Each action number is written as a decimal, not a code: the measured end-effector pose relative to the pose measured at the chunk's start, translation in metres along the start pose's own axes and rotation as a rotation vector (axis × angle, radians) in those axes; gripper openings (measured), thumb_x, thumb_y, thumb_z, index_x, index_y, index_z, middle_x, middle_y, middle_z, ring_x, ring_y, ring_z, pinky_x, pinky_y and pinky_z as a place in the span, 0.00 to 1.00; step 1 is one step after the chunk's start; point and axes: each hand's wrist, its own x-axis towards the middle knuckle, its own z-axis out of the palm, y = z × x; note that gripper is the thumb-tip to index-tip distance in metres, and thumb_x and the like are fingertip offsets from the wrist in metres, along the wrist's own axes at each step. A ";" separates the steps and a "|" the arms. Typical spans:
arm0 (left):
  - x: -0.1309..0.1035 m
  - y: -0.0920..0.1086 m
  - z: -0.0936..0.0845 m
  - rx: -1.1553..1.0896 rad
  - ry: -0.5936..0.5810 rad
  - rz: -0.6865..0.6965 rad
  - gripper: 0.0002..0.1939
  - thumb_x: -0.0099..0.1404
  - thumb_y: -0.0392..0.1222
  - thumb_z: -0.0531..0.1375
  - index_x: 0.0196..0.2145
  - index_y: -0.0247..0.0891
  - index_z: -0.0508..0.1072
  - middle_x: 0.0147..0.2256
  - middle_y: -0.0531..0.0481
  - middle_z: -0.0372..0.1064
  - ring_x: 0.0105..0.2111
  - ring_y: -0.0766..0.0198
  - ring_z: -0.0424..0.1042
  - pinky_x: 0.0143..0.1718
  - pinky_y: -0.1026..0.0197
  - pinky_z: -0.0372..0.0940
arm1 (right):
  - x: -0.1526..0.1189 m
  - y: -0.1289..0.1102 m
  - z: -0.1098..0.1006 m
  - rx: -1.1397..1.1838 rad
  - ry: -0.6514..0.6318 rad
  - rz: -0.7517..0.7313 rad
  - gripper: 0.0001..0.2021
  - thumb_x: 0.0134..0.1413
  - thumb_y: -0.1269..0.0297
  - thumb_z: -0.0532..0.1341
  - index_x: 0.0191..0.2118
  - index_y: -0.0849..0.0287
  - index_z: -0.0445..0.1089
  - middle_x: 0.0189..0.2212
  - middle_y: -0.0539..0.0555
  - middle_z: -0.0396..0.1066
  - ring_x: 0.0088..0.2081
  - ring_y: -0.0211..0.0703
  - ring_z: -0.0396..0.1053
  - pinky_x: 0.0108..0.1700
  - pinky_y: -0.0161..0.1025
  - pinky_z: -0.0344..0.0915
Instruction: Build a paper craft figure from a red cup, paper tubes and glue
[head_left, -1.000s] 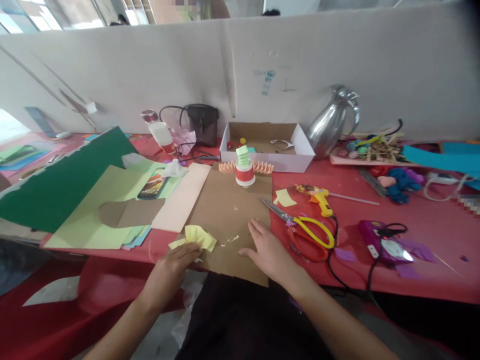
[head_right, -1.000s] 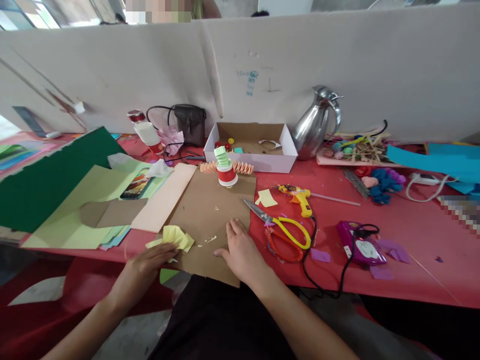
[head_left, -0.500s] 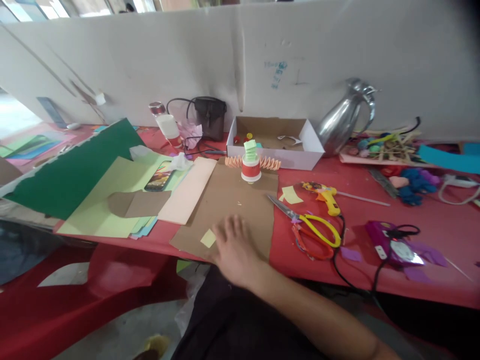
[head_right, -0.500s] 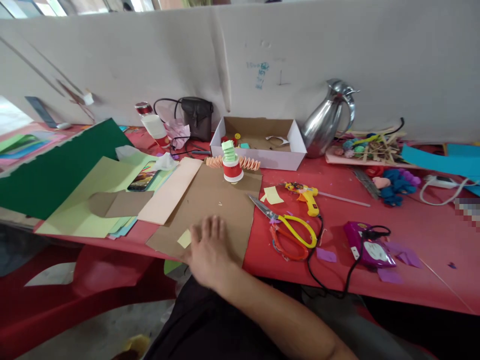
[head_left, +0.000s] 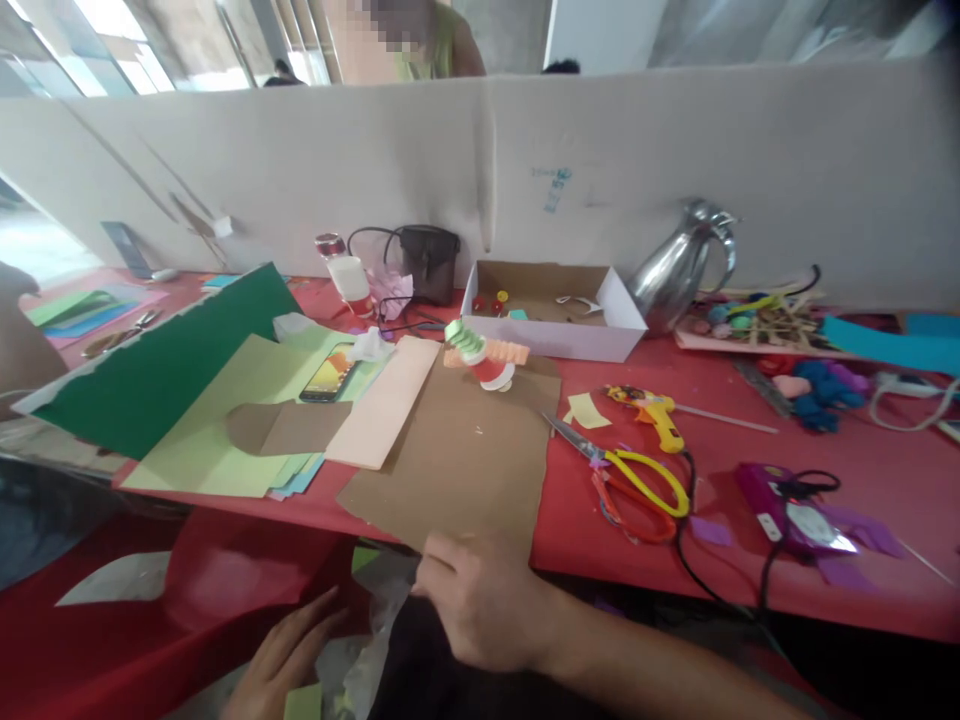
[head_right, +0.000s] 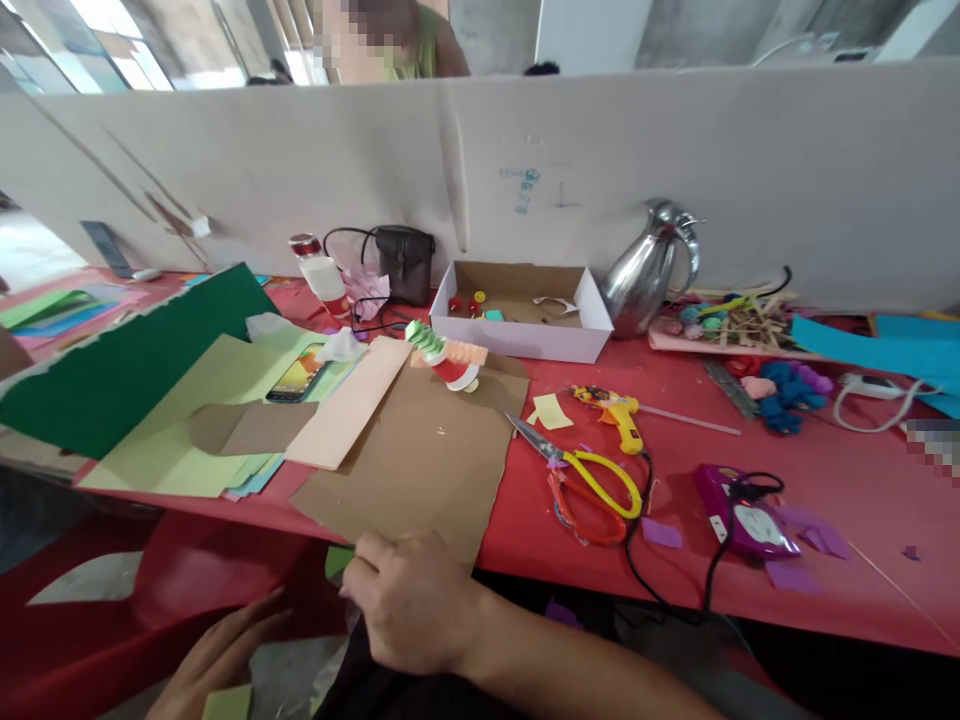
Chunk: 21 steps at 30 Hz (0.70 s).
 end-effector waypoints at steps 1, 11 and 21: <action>0.016 0.014 0.002 -0.052 0.039 0.004 0.18 0.53 0.50 0.63 0.42 0.50 0.80 0.51 0.47 0.75 0.51 0.45 0.72 0.55 0.47 0.63 | -0.005 0.008 -0.008 -0.007 0.026 0.047 0.09 0.64 0.67 0.54 0.35 0.58 0.70 0.33 0.52 0.72 0.28 0.40 0.67 0.27 0.39 0.57; 0.182 0.135 0.057 -1.149 0.113 -0.393 0.17 0.44 0.35 0.68 0.34 0.39 0.72 0.35 0.53 0.71 0.35 0.65 0.71 0.39 0.62 0.64 | 0.039 0.130 -0.070 -0.038 0.165 0.552 0.23 0.55 0.68 0.63 0.57 0.59 0.64 0.56 0.60 0.66 0.57 0.53 0.63 0.56 0.46 0.59; 0.199 0.110 0.046 -1.214 0.340 -0.467 0.17 0.44 0.32 0.67 0.34 0.39 0.71 0.38 0.50 0.70 0.40 0.64 0.71 0.44 0.59 0.64 | 0.107 0.153 -0.026 0.259 0.034 0.545 0.45 0.35 0.82 0.65 0.64 0.54 0.59 0.62 0.65 0.54 0.63 0.65 0.53 0.61 0.61 0.50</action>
